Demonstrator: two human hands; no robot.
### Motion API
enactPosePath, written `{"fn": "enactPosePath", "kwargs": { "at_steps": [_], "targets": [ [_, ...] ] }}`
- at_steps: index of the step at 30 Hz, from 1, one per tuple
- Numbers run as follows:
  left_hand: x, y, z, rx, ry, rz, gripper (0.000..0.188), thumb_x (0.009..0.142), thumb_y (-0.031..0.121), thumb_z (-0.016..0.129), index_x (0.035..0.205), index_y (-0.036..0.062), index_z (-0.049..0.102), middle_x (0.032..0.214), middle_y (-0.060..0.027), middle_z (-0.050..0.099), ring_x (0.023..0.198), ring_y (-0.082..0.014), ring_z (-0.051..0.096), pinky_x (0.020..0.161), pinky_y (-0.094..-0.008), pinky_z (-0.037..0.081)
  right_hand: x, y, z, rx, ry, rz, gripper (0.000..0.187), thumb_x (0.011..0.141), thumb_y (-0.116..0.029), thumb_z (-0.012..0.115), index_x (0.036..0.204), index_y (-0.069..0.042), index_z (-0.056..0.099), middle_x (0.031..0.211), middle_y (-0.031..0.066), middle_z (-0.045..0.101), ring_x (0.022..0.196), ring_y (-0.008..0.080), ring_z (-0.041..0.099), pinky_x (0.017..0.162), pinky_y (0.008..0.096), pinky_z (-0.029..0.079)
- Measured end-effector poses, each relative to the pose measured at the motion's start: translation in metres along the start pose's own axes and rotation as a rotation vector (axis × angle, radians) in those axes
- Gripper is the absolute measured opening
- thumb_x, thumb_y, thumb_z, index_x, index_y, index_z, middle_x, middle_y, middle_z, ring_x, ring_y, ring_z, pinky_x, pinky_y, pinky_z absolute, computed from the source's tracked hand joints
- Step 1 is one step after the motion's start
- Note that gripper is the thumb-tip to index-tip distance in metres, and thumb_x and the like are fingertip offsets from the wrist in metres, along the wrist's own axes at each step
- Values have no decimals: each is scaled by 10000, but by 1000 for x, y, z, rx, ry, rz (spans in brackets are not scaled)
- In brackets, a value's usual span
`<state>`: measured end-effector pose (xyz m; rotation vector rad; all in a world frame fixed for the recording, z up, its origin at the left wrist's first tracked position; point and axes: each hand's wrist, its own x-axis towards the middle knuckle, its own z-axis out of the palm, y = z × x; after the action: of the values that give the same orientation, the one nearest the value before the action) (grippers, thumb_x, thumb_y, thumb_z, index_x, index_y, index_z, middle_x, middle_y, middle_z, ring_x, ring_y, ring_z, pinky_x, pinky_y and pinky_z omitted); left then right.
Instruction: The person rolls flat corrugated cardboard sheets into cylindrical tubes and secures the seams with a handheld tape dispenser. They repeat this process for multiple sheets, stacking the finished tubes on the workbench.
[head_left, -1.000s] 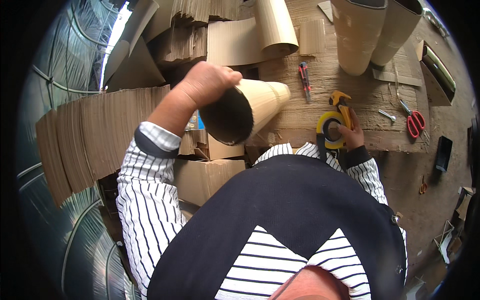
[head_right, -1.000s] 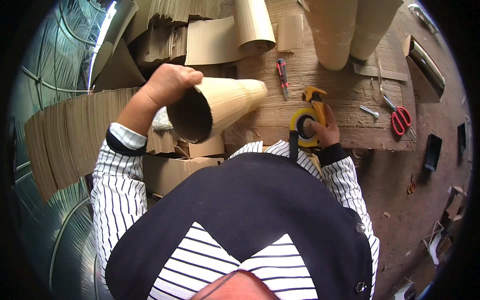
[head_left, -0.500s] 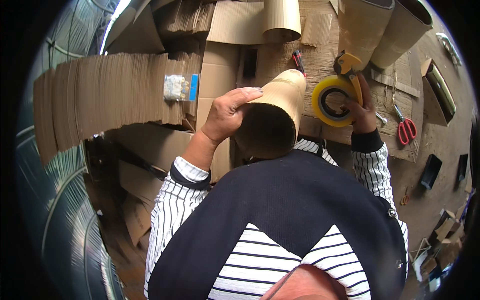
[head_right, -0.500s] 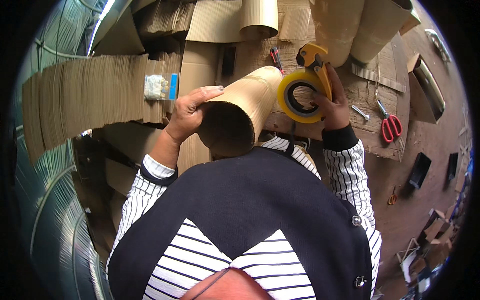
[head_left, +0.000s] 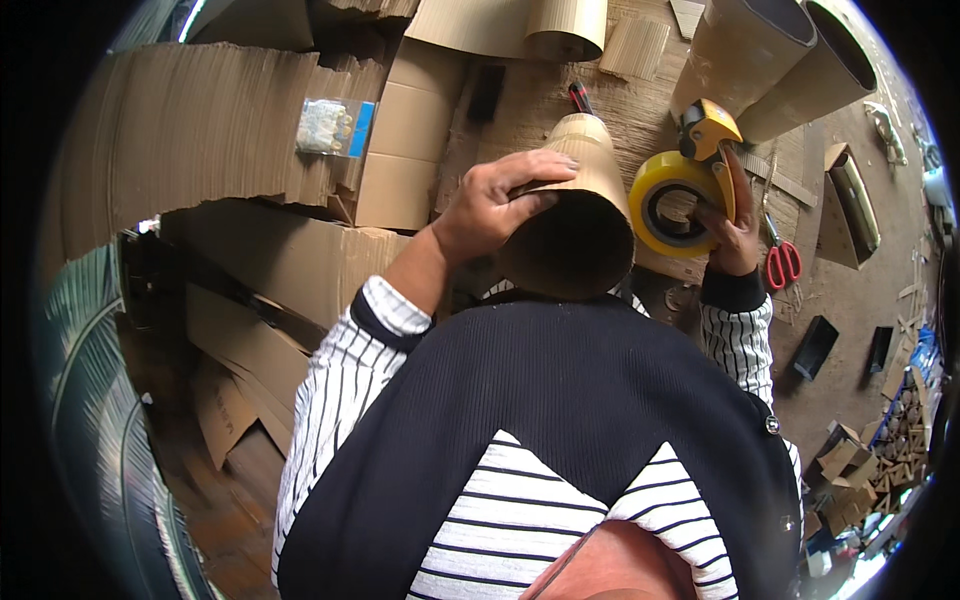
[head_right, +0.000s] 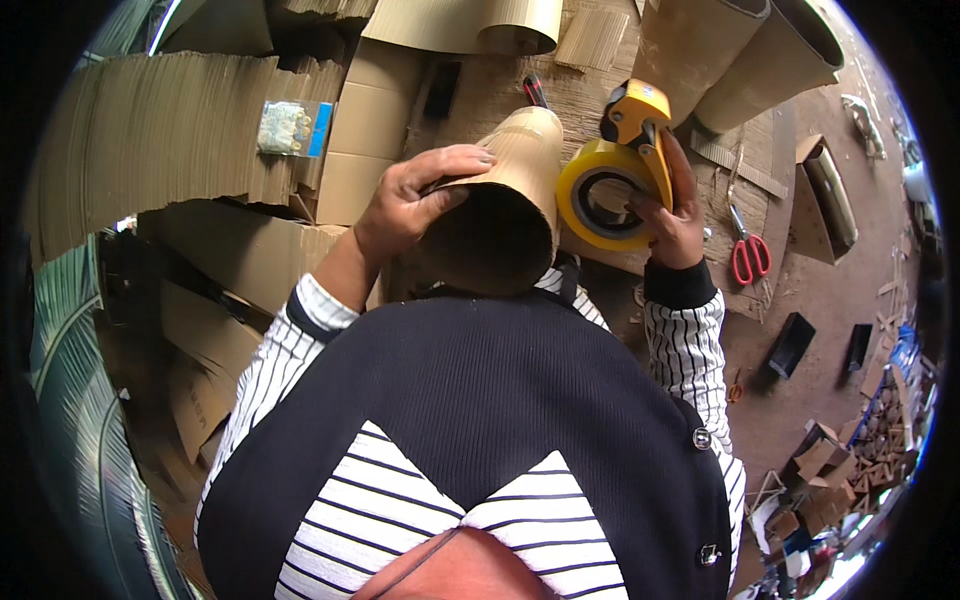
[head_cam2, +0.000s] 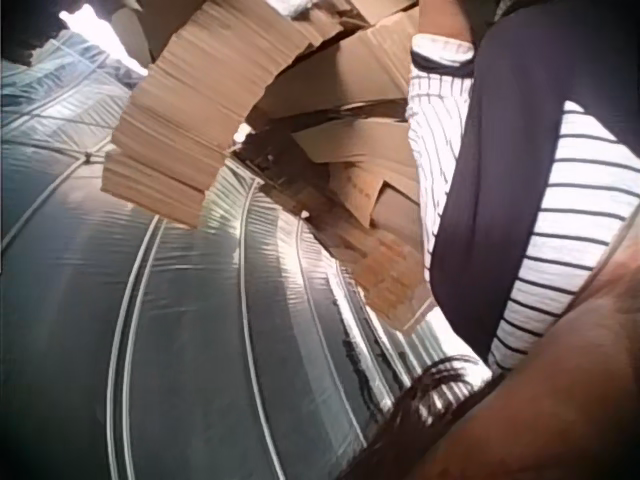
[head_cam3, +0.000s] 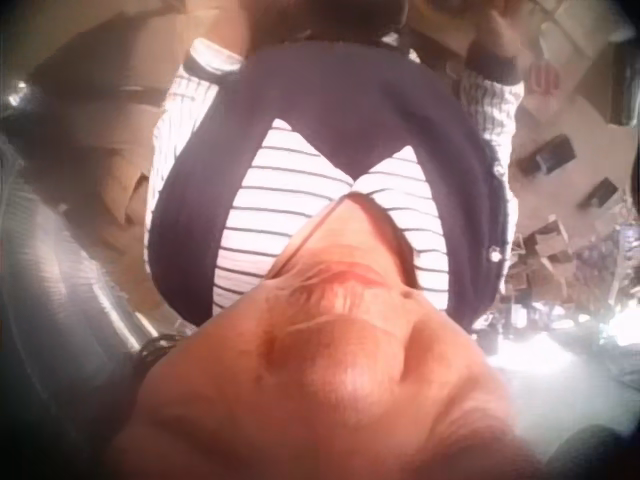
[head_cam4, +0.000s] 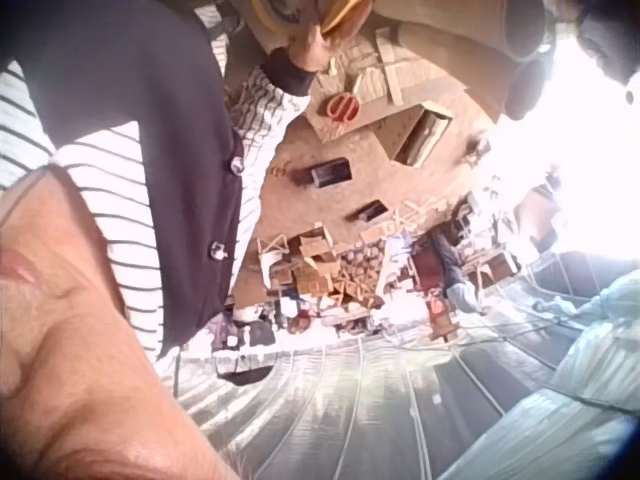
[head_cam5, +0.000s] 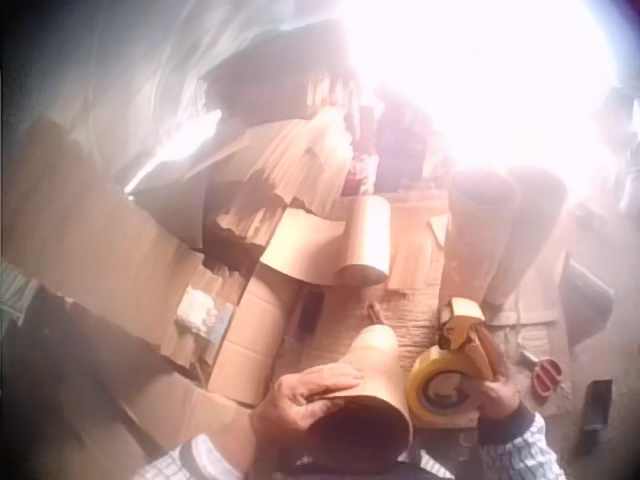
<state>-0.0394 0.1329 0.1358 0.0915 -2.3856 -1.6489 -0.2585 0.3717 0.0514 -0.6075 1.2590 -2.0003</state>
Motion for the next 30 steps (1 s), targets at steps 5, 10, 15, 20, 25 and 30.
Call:
{"fn": "enactPosePath", "kwargs": {
  "at_steps": [5,10,15,20,25,30],
  "targets": [
    [5,-3,13,-46,-174,70,268,879,164,698,1091,3,665,1163,-133,640,1190,-282,565,1052,-397,418,-1,-21,-3,-47,18,9,811,705,3,591,1482,-58,365,1386,141,508,1237,278,537,1014,402,478],
    [6,-13,7,-232,-265,43,300,931,292,639,1055,19,665,1072,-110,626,1103,-252,583,1025,-374,430,4,-19,8,-180,-80,-22,816,710,-18,638,1477,-23,359,1417,134,485,1314,236,458,1122,366,334],
    [20,-20,6,-791,34,-332,523,1014,493,385,1139,9,540,992,-100,609,993,-189,605,934,-349,489,6,-35,12,-184,-50,47,820,703,-4,657,1468,-5,363,1423,139,481,1312,237,470,1120,367,340],
    [42,-25,-9,-684,-97,-490,586,985,583,380,1000,28,564,866,-75,597,780,-151,603,776,-310,532,14,-46,23,-308,-243,8,798,689,61,710,1427,48,405,1460,147,444,1346,231,433,1142,337,291],
    [58,-23,-9,-659,-218,-563,648,927,675,434,877,47,588,750,-56,593,644,-122,565,621,-246,487,23,-56,37,-432,-389,-104,740,675,60,695,1380,48,468,1296,159,549,1207,235,542,1053,308,382],
    [51,-26,-16,-768,-247,-463,423,986,449,539,823,62,596,634,30,481,551,-52,407,523,-196,358,35,-71,50,-777,-532,-146,738,623,71,699,1338,2,532,1059,152,603,931,247,615,864,301,477]
  ]
}}
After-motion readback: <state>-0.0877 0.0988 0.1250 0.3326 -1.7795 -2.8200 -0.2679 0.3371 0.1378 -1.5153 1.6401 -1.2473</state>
